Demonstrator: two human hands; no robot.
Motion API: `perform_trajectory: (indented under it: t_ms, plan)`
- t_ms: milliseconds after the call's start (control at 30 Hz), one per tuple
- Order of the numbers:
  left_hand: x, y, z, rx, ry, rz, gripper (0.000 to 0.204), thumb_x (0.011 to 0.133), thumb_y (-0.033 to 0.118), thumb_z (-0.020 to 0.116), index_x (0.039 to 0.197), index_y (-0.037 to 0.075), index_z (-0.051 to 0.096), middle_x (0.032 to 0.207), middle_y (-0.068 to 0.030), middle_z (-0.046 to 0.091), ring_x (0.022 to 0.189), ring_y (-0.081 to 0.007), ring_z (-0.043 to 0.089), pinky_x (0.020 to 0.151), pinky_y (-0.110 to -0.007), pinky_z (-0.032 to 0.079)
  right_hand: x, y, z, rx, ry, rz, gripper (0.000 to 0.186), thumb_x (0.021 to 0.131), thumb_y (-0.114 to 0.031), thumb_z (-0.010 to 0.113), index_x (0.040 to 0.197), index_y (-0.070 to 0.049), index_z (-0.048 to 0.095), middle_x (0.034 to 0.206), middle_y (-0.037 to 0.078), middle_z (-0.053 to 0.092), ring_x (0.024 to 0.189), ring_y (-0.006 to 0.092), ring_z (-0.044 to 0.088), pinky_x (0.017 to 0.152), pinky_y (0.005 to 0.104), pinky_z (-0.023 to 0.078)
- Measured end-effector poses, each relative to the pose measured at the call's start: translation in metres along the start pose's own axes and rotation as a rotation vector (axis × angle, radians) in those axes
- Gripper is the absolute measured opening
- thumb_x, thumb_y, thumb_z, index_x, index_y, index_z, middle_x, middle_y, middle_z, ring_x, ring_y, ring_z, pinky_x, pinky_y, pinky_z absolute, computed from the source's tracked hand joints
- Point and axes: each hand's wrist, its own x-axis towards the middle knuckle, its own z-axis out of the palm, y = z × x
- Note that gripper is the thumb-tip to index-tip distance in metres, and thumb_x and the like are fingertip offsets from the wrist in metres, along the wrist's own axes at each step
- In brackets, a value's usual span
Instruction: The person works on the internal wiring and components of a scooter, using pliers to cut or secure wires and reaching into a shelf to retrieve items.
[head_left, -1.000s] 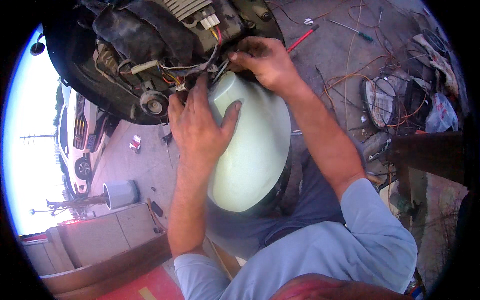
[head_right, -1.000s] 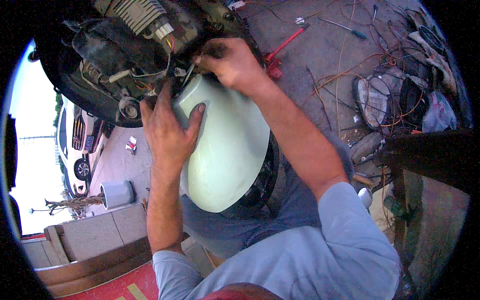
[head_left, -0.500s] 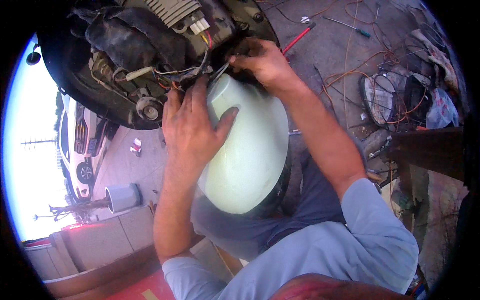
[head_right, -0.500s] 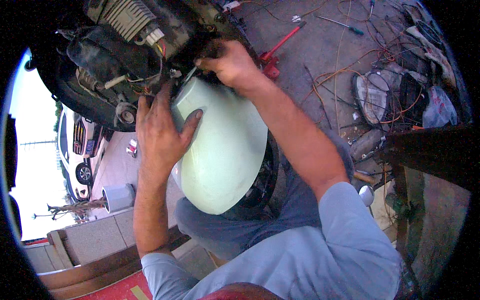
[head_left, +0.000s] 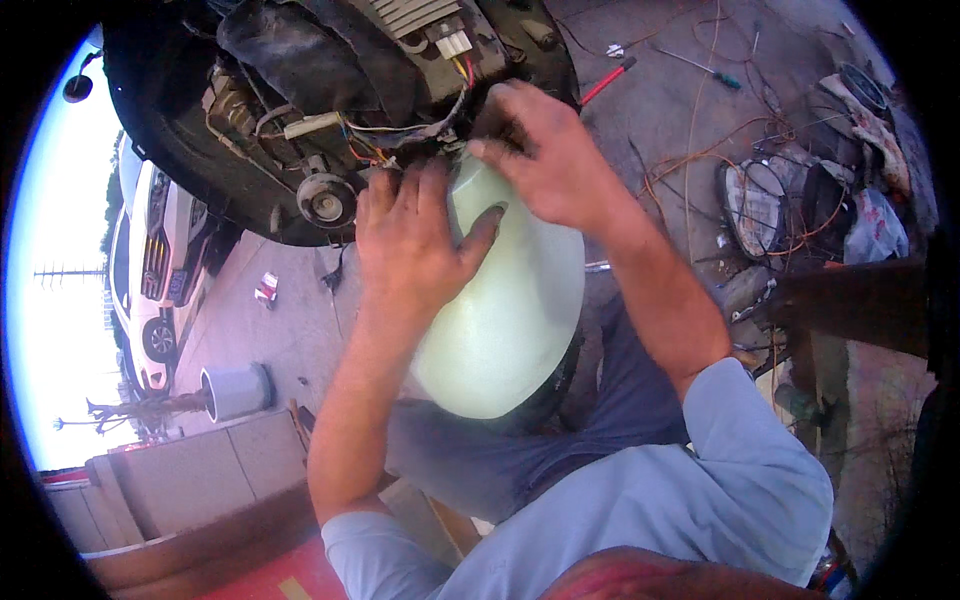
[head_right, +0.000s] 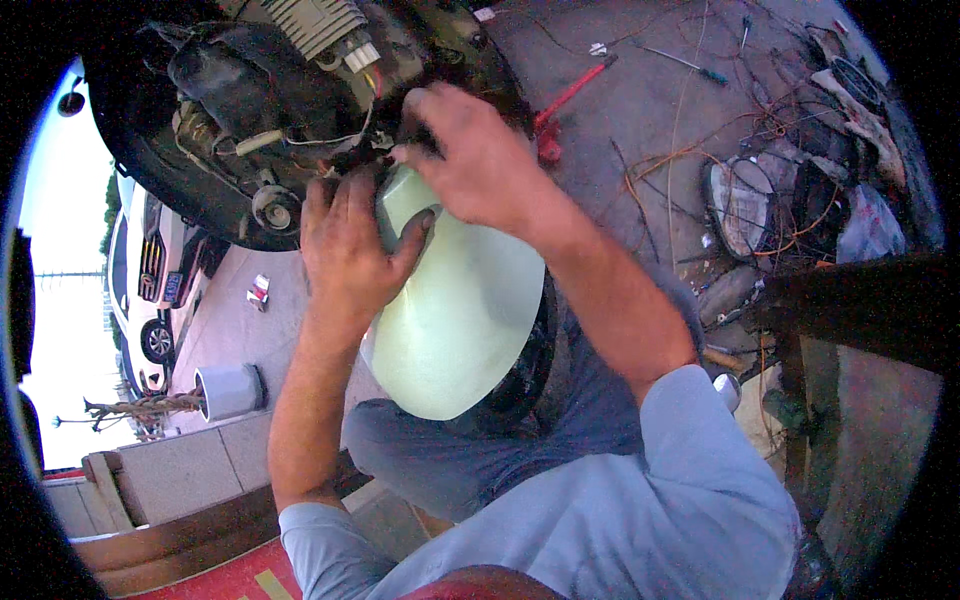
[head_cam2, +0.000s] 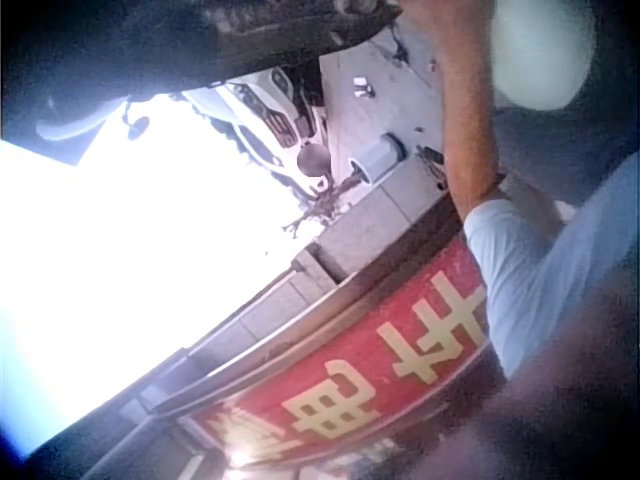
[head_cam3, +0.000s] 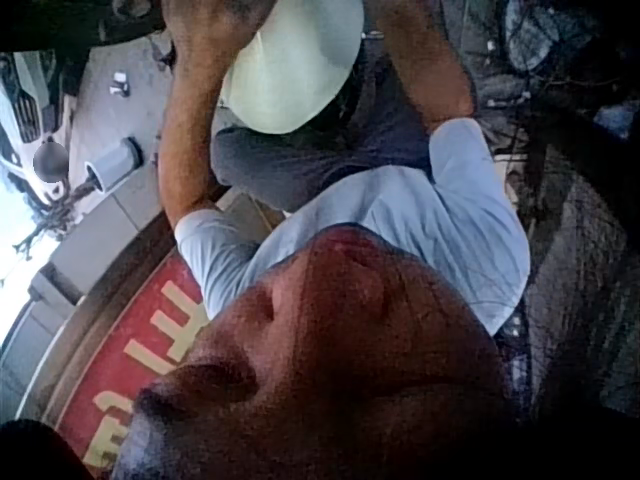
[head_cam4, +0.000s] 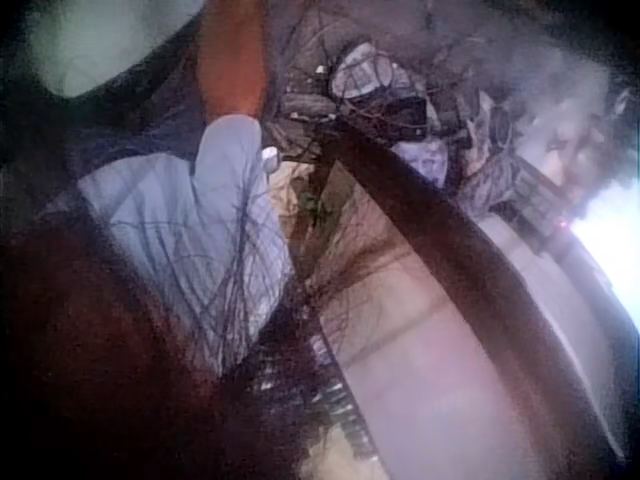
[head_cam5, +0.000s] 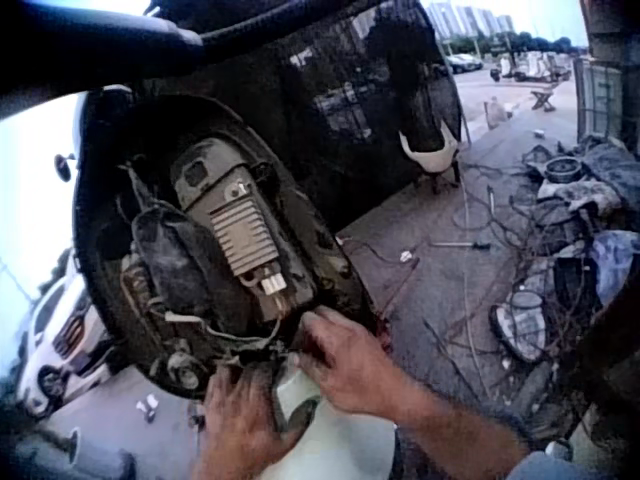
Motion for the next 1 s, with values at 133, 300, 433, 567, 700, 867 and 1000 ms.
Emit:
perform_trajectory:
  t_ms: [133, 300, 433, 567, 700, 867, 1000]
  plan:
    - [-0.002, -0.002, 0.002, 0.015, -0.023, -0.001, 0.065, 0.072, 0.042, 0.081, 0.119, 0.002, 0.060, 0.115, -0.0136, 0.066, 0.105, -0.0355, 0.057, 0.084, -0.046, 0.047, -0.002, -0.020, 0.003, 0.058, -0.062, 0.097, 0.029, 0.085, -0.012, 0.071, 0.105, 0.002, 0.057, 0.098, 0.026, 0.062, 0.097, 0.0486, 0.057, 0.083, 0.0481, 0.049]
    - [-0.003, -0.002, -0.004, 0.017, -0.018, -0.001, 0.066, 0.072, 0.042, 0.081, 0.122, 0.003, 0.060, 0.116, -0.0129, 0.066, 0.105, -0.0333, 0.056, 0.083, -0.045, 0.046, -0.002, -0.015, -0.003, 0.144, -0.065, 0.383, 0.029, 0.090, -0.016, 0.070, 0.107, 0.002, 0.057, 0.091, 0.021, 0.065, 0.089, 0.0401, 0.064, 0.078, 0.0450, 0.051]
    - [-0.001, -0.001, -0.008, -0.031, -0.080, -0.017, 0.068, 0.077, 0.039, 0.078, 0.130, 0.002, 0.056, 0.117, -0.0162, 0.065, 0.105, -0.0389, 0.056, 0.089, -0.049, 0.047, -0.002, 0.004, -0.004, 0.470, -0.028, 0.587, 0.034, 0.094, -0.024, 0.071, 0.113, 0.000, 0.058, 0.086, 0.008, 0.063, 0.059, 0.0207, 0.059, 0.055, 0.0397, 0.049]
    - [0.001, -0.001, -0.011, -0.025, -0.092, -0.005, 0.067, 0.079, 0.039, 0.077, 0.132, 0.005, 0.057, 0.117, -0.0161, 0.065, 0.106, -0.0383, 0.056, 0.089, -0.049, 0.047, -0.001, 0.018, 0.000, 0.753, -0.050, 0.755, 0.032, 0.097, -0.025, 0.068, 0.117, -0.003, 0.057, 0.084, 0.006, 0.061, 0.046, 0.0133, 0.050, 0.039, 0.0317, 0.038]
    - [0.002, 0.000, -0.013, -0.017, -0.109, 0.006, 0.063, 0.079, 0.039, 0.077, 0.129, 0.006, 0.060, 0.117, -0.0163, 0.064, 0.106, -0.0388, 0.056, 0.090, -0.049, 0.047, 0.002, 0.027, 0.008, 0.880, -0.019, 0.843, 0.031, 0.099, -0.025, 0.066, 0.119, -0.003, 0.056, 0.083, 0.004, 0.060, 0.046, 0.0127, 0.049, 0.039, 0.0299, 0.038]
    - [0.009, 0.002, -0.012, 0.003, -0.108, 0.003, 0.060, 0.078, 0.040, 0.077, 0.124, 0.005, 0.062, 0.116, -0.0169, 0.064, 0.108, -0.0388, 0.056, 0.090, -0.049, 0.048, -0.002, 0.029, 0.022, 0.768, 0.211, 0.636, 0.033, 0.100, -0.023, 0.065, 0.125, -0.003, 0.056, 0.084, 0.004, 0.062, 0.051, 0.0122, 0.051, 0.044, 0.0288, 0.042]
    - [0.012, 0.004, -0.011, 0.007, -0.176, -0.024, 0.058, 0.078, 0.043, 0.076, 0.118, 0.003, 0.063, 0.114, -0.0171, 0.064, 0.107, -0.0389, 0.056, 0.090, -0.050, 0.048, 0.002, 0.030, 0.036, 0.739, 0.239, 0.849, 0.040, 0.099, -0.021, 0.065, 0.133, -0.003, 0.053, 0.079, 0.002, 0.061, 0.053, 0.0099, 0.050, 0.046, 0.0275, 0.040]
